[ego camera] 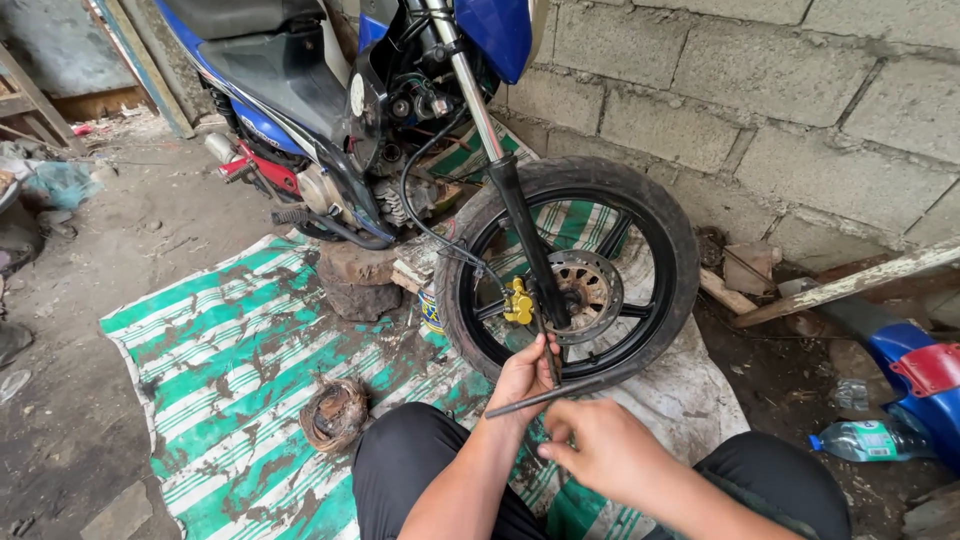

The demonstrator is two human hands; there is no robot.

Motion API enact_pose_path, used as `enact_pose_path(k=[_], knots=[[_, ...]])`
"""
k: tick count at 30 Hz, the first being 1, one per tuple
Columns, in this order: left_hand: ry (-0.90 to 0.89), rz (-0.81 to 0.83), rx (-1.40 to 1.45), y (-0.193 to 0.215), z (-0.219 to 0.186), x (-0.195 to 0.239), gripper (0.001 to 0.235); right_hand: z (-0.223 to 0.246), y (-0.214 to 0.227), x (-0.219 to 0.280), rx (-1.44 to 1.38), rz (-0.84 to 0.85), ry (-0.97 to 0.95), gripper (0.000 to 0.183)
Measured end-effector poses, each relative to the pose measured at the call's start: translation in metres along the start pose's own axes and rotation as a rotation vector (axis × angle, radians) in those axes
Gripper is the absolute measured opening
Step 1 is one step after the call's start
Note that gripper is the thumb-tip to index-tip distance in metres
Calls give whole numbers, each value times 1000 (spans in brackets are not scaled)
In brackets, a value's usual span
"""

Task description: The person works on the front wheel of a motorcycle, using a wrench to tighten bolts on the brake caliper. They then use a T-handle tool to adjust the brake cable tension and finally use pliers to secure the cable housing.

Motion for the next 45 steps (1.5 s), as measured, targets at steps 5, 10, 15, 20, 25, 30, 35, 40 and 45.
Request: enact_pose_path(k=[5,10,15,20,25,30,35,40,45], knots=[[-13,-101,-67,9,7,-4,17,17,4,-4,686,-416,244,49],[28,-141,-85,12,10,0,24,-12,5,-36,503,-256,-56,61],[-29,-149,-29,-4,1,8,41,-14,-3,-45,369,-270,-32,52],[-5,-115,36,-1,2,8,34,-9,10,-36,-63,-140,-218,42],[6,-46,53,-1,5,4,16,-25,-15,-33,-723,-207,-329,44],[-4,-118,27,15,2,-3,12,1,-1,-2,-499,98,-363,60],[4,-142,-32,-8,5,12,10,51,-16,8,818,-327,552,25],[-63,-205,-79,2,7,4,12,4,-43,-78,1414,-85,261,58],[-77,-167,-91,-15,7,16,12,-12,-51,-97,1101,-263,643,26]])
Point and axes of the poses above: each hand's wrist, its own x-axis away from the middle knuckle, its own y-axis out of the back of the hand, z = x × y, the point moved 7 cm from there along -x, towards the middle knuckle, and after that the axes turned 2 degrees about z, right-handed, at the moved point
